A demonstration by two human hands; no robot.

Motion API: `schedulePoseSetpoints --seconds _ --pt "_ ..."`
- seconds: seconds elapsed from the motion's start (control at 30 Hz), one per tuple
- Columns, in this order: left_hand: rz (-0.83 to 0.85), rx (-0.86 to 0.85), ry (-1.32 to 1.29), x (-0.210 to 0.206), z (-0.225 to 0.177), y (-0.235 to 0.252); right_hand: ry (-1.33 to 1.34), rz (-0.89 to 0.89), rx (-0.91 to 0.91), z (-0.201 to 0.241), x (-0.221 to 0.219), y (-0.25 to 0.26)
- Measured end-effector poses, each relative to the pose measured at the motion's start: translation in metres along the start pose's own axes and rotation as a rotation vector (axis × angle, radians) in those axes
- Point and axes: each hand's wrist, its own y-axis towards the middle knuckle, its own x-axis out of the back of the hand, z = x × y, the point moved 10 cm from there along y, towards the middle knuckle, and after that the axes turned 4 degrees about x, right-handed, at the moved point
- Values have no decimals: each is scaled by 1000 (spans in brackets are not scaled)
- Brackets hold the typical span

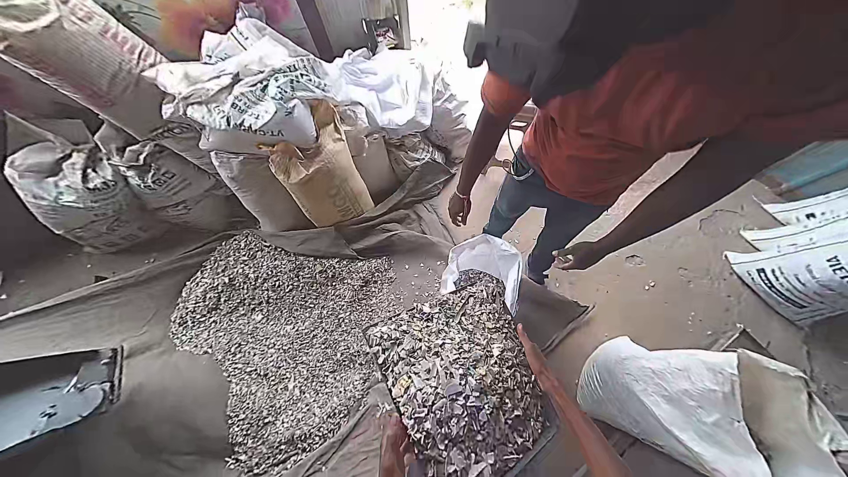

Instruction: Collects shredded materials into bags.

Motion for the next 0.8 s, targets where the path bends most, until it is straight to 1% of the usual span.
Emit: schedulePoseSetpoints --seconds 0.03,0.1,0.17,0.23,0.27,0.3,0.37,0.43,0.47,0.53,0.6,0.7,0.8 --pt "13 72 1 -11 -2 1 -51 -2 13 8 9 12" --pt "64 159 11 -31 -6 4 -112 4 47 22 24 32" --pt "182 205 -44 -47 -5 4 -180 34 100 42 34 42" --pt "323 200 -101 -62 -3 0 -264 76 157 68 43 46" --pt "406 194 -108 -68 -6 -6 -299 89 181 74 47 52" --pt "476 199 -76 -73 -9 -14 -329 99 201 77 51 60" --pt "573 255 75 -85 -16 -25 -360 128 222 90 61 70" --pt "617 353 207 -89 -14 -29 -389 140 236 98 66 74" --pt "613 373 252 -90 -17 -29 -396 142 228 98 66 76" --pt "587 375 268 -93 -23 -27 -377 140 167 93 69 74" --pt "603 349 248 -101 -23 -14 -357 84 108 87 76 78" --pt "653 329 235 -107 -24 5 -358 -61 122 77 77 83" --pt "673 388 287 -105 -24 15 -396 -71 104 76 73 82"
